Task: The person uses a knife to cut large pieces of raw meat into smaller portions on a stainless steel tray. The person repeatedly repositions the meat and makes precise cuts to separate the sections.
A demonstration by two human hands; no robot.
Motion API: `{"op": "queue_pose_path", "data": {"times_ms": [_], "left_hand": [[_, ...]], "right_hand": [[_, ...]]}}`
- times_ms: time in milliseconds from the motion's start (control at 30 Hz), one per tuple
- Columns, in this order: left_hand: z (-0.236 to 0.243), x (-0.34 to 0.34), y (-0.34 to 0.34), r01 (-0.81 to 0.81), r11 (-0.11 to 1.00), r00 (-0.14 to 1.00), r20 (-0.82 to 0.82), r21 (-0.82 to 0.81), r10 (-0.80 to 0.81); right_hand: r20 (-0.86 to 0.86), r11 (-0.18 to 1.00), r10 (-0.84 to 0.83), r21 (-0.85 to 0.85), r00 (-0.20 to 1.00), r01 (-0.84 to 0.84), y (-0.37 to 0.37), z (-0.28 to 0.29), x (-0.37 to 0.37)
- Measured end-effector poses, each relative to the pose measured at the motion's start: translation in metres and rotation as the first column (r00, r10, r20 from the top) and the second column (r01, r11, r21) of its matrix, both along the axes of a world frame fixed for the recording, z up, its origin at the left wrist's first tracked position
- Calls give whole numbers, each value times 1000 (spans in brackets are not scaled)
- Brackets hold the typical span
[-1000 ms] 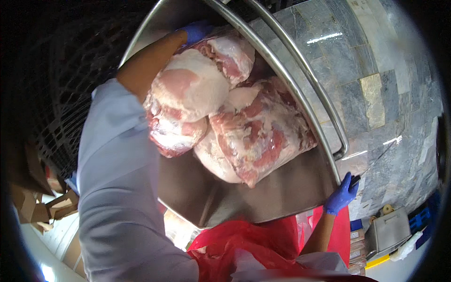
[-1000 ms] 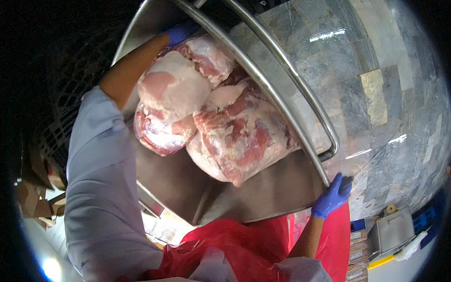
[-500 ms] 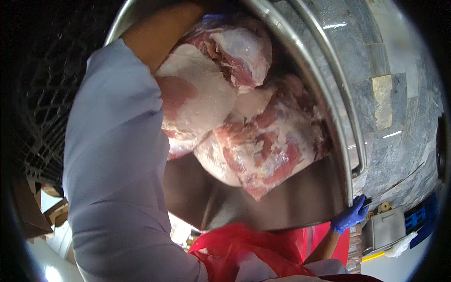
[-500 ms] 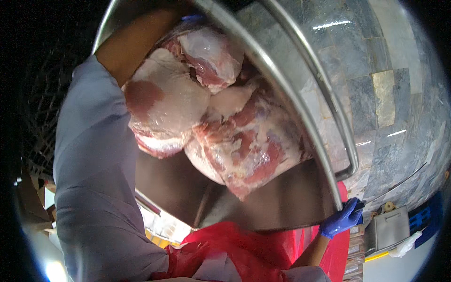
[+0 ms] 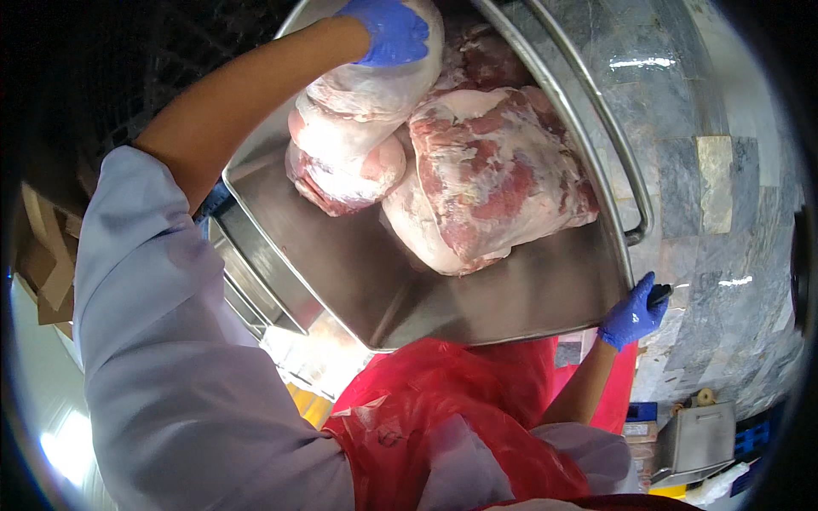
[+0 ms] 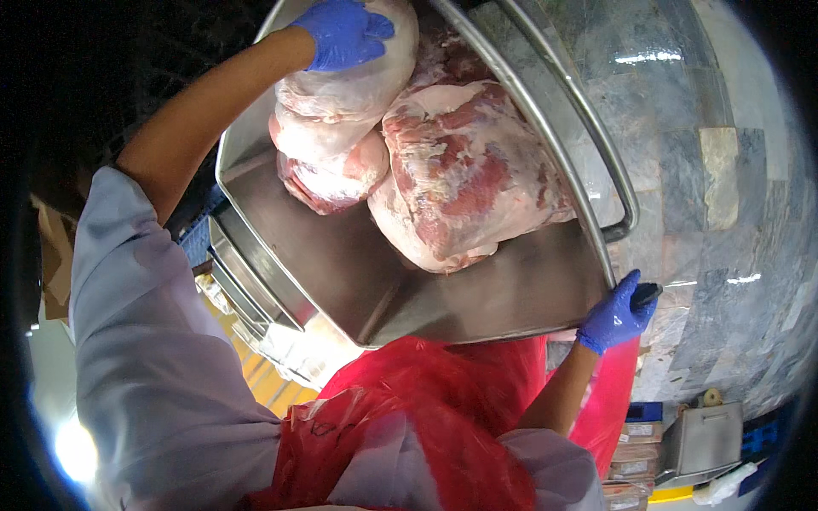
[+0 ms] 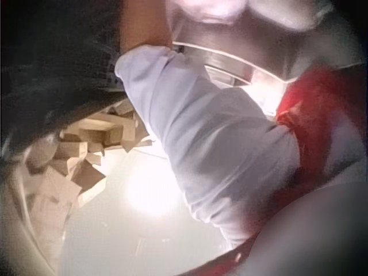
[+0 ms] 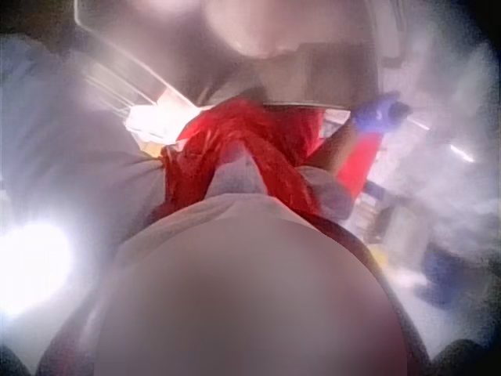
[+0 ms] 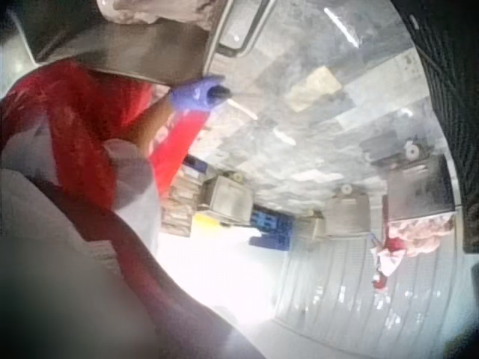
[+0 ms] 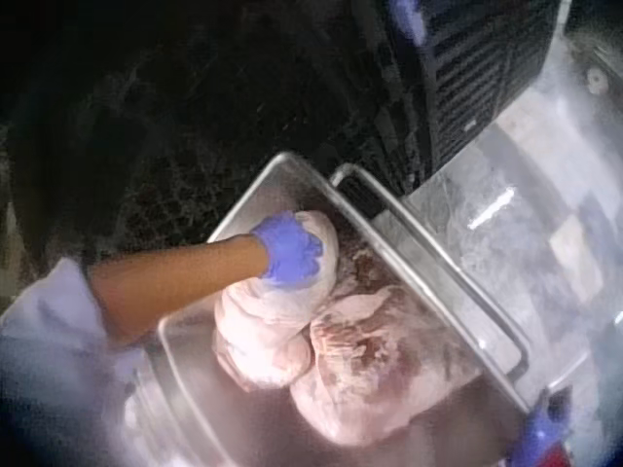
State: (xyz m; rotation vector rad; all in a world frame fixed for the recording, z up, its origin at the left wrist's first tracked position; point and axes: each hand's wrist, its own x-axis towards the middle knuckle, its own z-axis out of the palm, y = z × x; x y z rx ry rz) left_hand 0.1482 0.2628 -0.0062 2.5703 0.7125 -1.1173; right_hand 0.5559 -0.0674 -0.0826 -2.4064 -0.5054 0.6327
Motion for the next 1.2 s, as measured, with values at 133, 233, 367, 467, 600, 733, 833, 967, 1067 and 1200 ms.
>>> {"op": "queue_pose_path", "data": {"times_ms": [133, 233, 367, 467, 600, 733, 833, 967, 1067, 1200], "left_hand": [[-32, -18, -11, -201, 980, 972, 121, 1, 199], [-50, -36, -31, -693, 715, 485, 678, -86, 552], [-64, -135, -81, -864, 448, 285, 511, -230, 811], [-51, -144, -127, -714, -378, -587, 210, -590, 782], [-110, -202, -135, -827, 66, -282, 514, -559, 810], [-126, -197, -110, -876, 275, -127, 740, -397, 661], [-143, -194, -83, -878, 442, 118, 813, -183, 570], [-110, -177, -71, -881, 60, -228, 534, -469, 814], [-125, -192, -63, -909, 236, -45, 644, -343, 764], [-147, -227, -54, -911, 333, 99, 654, -244, 750]], "right_hand": [[-86, 989, -25, 145, 996, 37, 0, -8, -4], [-99, 985, -22, 170, 995, 38, 1, -12, -4], [-91, 977, 9, 211, 996, 11, 11, -2, -13], [-44, 995, 31, 101, 999, -26, 11, 3, -8], [33, 980, 51, 189, 998, -57, 10, -15, 3], [92, 987, 128, 82, 987, -136, 15, -13, 4], [107, 983, 177, 33, 978, -181, 12, -6, 10], [130, 970, 155, 166, 979, -176, 3, -13, 10], [111, 974, 207, 67, 972, -215, -6, -17, 26], [329, 935, 324, 30, 887, -353, 0, -16, -5]]}}
